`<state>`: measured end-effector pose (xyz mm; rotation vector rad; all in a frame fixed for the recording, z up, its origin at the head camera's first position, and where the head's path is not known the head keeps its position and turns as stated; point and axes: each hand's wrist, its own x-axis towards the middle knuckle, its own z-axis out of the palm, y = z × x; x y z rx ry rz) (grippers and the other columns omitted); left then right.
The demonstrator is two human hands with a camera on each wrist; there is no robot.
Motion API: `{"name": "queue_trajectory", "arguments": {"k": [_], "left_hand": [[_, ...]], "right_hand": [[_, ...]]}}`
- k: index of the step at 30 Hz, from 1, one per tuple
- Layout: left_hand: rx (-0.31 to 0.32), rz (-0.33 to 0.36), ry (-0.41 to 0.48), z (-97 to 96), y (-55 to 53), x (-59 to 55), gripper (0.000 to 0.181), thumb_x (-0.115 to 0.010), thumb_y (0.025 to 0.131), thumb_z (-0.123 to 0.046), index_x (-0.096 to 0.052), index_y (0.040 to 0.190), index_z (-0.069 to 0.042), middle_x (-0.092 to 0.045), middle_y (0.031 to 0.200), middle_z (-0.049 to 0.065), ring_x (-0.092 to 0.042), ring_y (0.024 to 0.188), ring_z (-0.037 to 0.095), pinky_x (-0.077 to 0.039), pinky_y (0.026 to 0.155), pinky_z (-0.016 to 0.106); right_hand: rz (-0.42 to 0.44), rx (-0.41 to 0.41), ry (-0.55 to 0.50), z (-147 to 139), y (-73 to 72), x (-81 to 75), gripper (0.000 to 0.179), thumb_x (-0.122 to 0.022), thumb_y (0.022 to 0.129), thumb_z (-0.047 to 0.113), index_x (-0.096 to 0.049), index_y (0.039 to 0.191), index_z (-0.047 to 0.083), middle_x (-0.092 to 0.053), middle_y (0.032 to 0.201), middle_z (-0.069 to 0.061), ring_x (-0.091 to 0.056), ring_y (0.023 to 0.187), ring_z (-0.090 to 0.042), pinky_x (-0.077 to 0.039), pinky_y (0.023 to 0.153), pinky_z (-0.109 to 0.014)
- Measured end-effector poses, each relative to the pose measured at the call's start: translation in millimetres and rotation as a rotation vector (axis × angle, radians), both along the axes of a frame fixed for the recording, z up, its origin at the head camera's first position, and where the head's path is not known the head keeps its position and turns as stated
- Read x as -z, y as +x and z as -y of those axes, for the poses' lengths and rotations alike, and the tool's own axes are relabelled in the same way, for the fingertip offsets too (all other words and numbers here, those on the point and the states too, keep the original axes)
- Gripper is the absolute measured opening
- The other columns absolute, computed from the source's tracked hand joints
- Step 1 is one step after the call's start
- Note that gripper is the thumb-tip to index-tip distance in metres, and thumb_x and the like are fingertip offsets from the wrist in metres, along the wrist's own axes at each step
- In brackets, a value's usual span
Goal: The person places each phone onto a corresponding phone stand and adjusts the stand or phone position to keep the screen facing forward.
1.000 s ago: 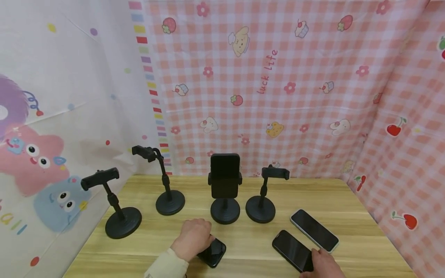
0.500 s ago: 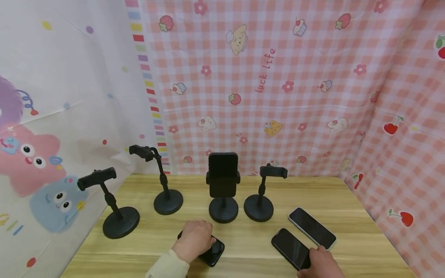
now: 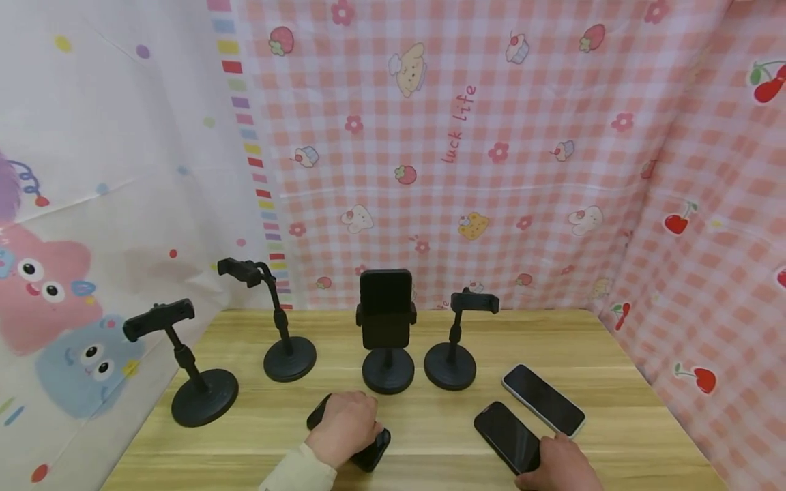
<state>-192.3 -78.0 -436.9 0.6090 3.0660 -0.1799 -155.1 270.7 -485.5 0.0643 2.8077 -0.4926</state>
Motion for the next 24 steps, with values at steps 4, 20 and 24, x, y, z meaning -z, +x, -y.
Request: {"name": "queue_trajectory", "arguments": {"k": [4,20,24], "left_hand": [[0.022,-0.003,0.028,-0.7,0.6,0.9,0.031,-0.073,0.087,-0.039,-0.064,0.074,-0.012,-0.059,0.068,0.003,-0.061,0.063,0.019,-0.050,0.058,0.037],[0.086,-0.061,0.001,-8.7,0.9,4.7,0.035,-0.074,0.086,-0.043,-0.061,0.073,-0.013,-0.056,0.065,0.003,-0.059,0.061,0.018,-0.049,0.054,0.037],[0.089,-0.047,-0.005,-10.9,0.6,4.4,0.034,-0.073,0.086,-0.042,-0.062,0.074,-0.013,-0.057,0.066,0.002,-0.060,0.062,0.018,-0.050,0.057,0.037]], "right_hand": [[-0.012,0.003,0.001,0,2.1,0.2,0.061,-0.088,0.067,0.041,-0.062,0.088,-0.010,-0.052,0.080,-0.013,-0.049,0.071,-0.025,-0.045,0.067,-0.040],[-0.026,0.044,-0.006,5,5.7,-1.9,0.055,-0.089,0.065,0.042,-0.062,0.080,-0.004,-0.051,0.072,-0.008,-0.048,0.064,-0.022,-0.042,0.061,-0.035],[-0.042,0.046,0.003,5,7.3,-3.7,0.053,-0.088,0.065,0.042,-0.061,0.077,-0.003,-0.051,0.070,-0.007,-0.047,0.063,-0.022,-0.041,0.059,-0.035]]}}
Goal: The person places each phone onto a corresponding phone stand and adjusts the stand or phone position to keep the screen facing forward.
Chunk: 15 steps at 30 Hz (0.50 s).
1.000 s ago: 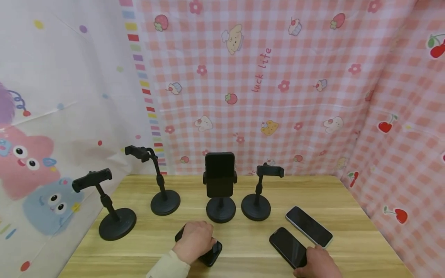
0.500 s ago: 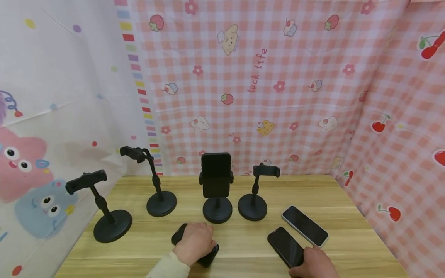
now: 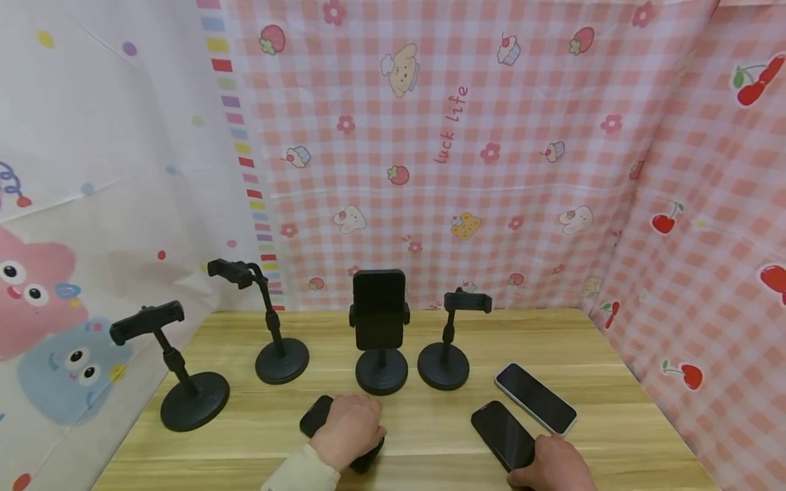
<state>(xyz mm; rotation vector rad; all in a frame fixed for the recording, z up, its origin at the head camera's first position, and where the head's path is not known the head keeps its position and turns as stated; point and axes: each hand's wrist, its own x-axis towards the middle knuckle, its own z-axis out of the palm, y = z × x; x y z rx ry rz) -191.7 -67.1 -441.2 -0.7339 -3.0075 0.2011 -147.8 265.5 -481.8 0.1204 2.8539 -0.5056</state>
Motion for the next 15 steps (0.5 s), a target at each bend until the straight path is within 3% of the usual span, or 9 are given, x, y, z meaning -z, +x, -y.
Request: {"name": "queue_trajectory", "arguments": {"k": [10,15], "left_hand": [[0.047,-0.041,0.000,-5.9,2.0,1.8,0.034,-0.075,0.085,-0.043,-0.062,0.075,-0.013,-0.056,0.066,0.001,-0.059,0.062,0.018,-0.049,0.058,0.037],[0.059,-0.027,0.005,-9.2,1.9,2.2,0.033,-0.075,0.086,-0.043,-0.062,0.075,-0.014,-0.056,0.066,0.000,-0.059,0.062,0.017,-0.050,0.060,0.037]], "right_hand": [[-0.048,0.014,0.011,0.0,5.0,-2.7,0.050,-0.088,0.061,0.041,-0.061,0.075,0.001,-0.050,0.070,-0.006,-0.046,0.062,-0.022,-0.042,0.059,-0.036],[-0.073,0.025,0.015,2.0,6.6,-3.3,0.054,-0.087,0.061,0.044,-0.060,0.078,0.000,-0.049,0.072,-0.007,-0.047,0.063,-0.022,-0.043,0.060,-0.037]]}}
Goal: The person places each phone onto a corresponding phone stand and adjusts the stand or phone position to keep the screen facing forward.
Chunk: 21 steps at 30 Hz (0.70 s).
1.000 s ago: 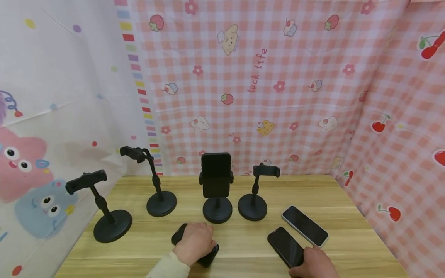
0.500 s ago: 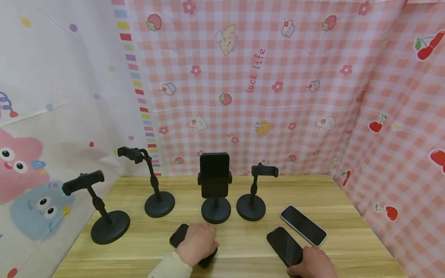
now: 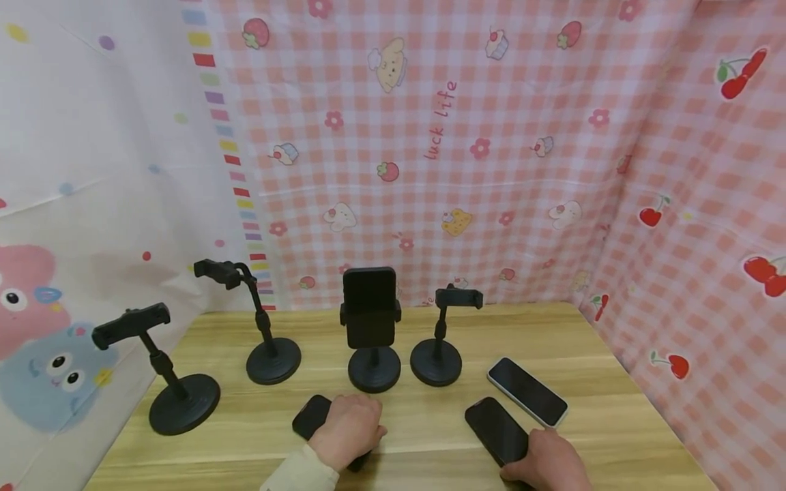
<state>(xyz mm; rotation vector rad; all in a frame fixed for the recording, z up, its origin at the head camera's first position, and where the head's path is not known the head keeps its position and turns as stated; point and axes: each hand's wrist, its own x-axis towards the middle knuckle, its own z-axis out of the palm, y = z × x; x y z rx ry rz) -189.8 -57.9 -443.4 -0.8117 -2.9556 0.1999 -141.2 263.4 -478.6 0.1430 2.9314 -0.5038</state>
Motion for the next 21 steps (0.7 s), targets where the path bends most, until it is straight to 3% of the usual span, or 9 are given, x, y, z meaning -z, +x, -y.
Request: {"name": "queue_trajectory", "arguments": {"k": [8,14,21], "left_hand": [[-0.028,0.044,-0.001,-6.7,-0.6,-1.3,0.032,-0.074,0.086,-0.043,-0.065,0.078,-0.013,-0.059,0.071,0.002,-0.061,0.067,0.019,-0.050,0.062,0.037],[-0.007,0.036,0.005,-10.7,-0.5,-1.8,0.032,-0.074,0.086,-0.041,-0.064,0.078,-0.013,-0.059,0.071,0.001,-0.061,0.067,0.018,-0.049,0.062,0.037],[-0.002,0.051,0.006,-14.1,0.7,-1.7,0.031,-0.074,0.086,-0.041,-0.065,0.079,-0.012,-0.061,0.073,0.002,-0.062,0.071,0.018,-0.050,0.064,0.038]], "right_hand": [[-0.091,0.030,-0.014,6,4.4,-4.9,0.063,-0.088,0.060,0.048,-0.059,0.080,-0.004,-0.050,0.074,-0.008,-0.049,0.064,-0.022,-0.044,0.060,-0.040],[-0.156,0.077,-0.014,9,5.3,-13.4,0.065,-0.087,0.061,0.049,-0.058,0.080,-0.006,-0.050,0.078,-0.013,-0.049,0.064,-0.024,-0.044,0.060,-0.040],[-0.148,0.099,-0.013,13,0.5,-20.5,0.080,-0.085,0.065,0.057,-0.060,0.094,-0.014,-0.054,0.084,-0.017,-0.054,0.069,-0.026,-0.049,0.067,-0.046]]}}
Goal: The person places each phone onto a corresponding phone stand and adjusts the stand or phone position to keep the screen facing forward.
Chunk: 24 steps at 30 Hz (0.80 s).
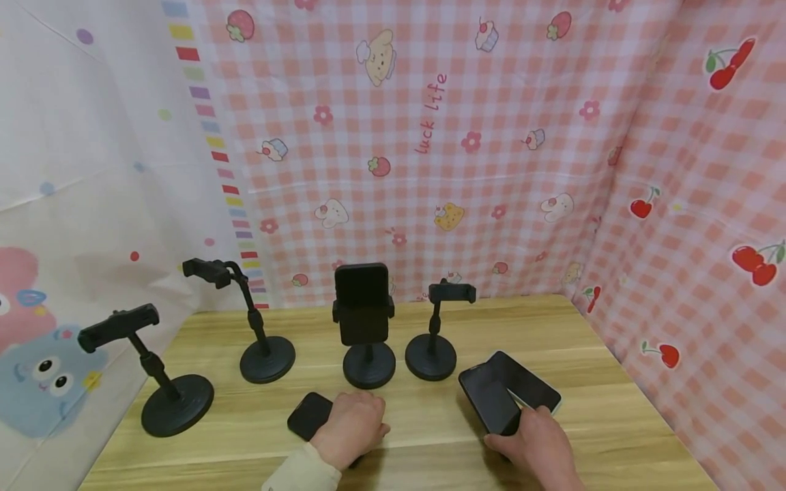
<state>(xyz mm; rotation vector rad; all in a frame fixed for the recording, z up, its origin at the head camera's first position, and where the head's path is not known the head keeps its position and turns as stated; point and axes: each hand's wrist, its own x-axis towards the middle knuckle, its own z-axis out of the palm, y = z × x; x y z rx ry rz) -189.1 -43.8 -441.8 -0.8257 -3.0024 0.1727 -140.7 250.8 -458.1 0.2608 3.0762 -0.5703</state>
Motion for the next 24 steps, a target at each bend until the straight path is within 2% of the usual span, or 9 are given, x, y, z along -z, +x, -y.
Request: {"name": "queue_trajectory", "arguments": {"k": [6,11,20,24], "left_hand": [[-0.003,-0.008,-0.016,-4.3,1.8,0.8,0.032,-0.074,0.086,-0.044,-0.065,0.081,-0.013,-0.061,0.074,0.003,-0.062,0.071,0.019,-0.050,0.063,0.038],[0.008,-0.021,-0.004,-7.1,1.9,0.8,0.031,-0.074,0.086,-0.043,-0.065,0.080,-0.014,-0.061,0.073,0.002,-0.062,0.069,0.018,-0.050,0.061,0.037],[0.052,-0.078,0.036,-8.9,1.7,2.7,0.030,-0.076,0.085,-0.041,-0.065,0.077,-0.015,-0.057,0.069,-0.001,-0.060,0.064,0.014,-0.048,0.054,0.034],[0.071,-0.112,0.046,-9.2,1.8,3.7,0.030,-0.077,0.084,-0.041,-0.064,0.077,-0.015,-0.057,0.070,-0.001,-0.060,0.065,0.014,-0.048,0.054,0.033]], "right_hand": [[0.016,0.042,-0.021,5,-2.0,-6.0,0.091,-0.082,0.067,0.059,-0.059,0.108,-0.019,-0.054,0.092,-0.022,-0.058,0.077,-0.030,-0.051,0.074,-0.050],[-0.024,0.064,-0.043,10,-1.0,-8.2,0.097,-0.082,0.068,0.060,-0.058,0.118,-0.019,-0.056,0.100,-0.025,-0.060,0.084,-0.033,-0.051,0.078,-0.051],[-0.152,0.114,-0.091,17,0.4,-7.8,0.094,-0.084,0.068,0.056,-0.057,0.120,-0.018,-0.056,0.100,-0.027,-0.060,0.083,-0.036,-0.050,0.074,-0.054],[-0.165,0.155,-0.116,20,0.1,-10.6,0.097,-0.081,0.070,0.061,-0.056,0.123,-0.016,-0.055,0.106,-0.029,-0.060,0.089,-0.040,-0.049,0.079,-0.057]]}}
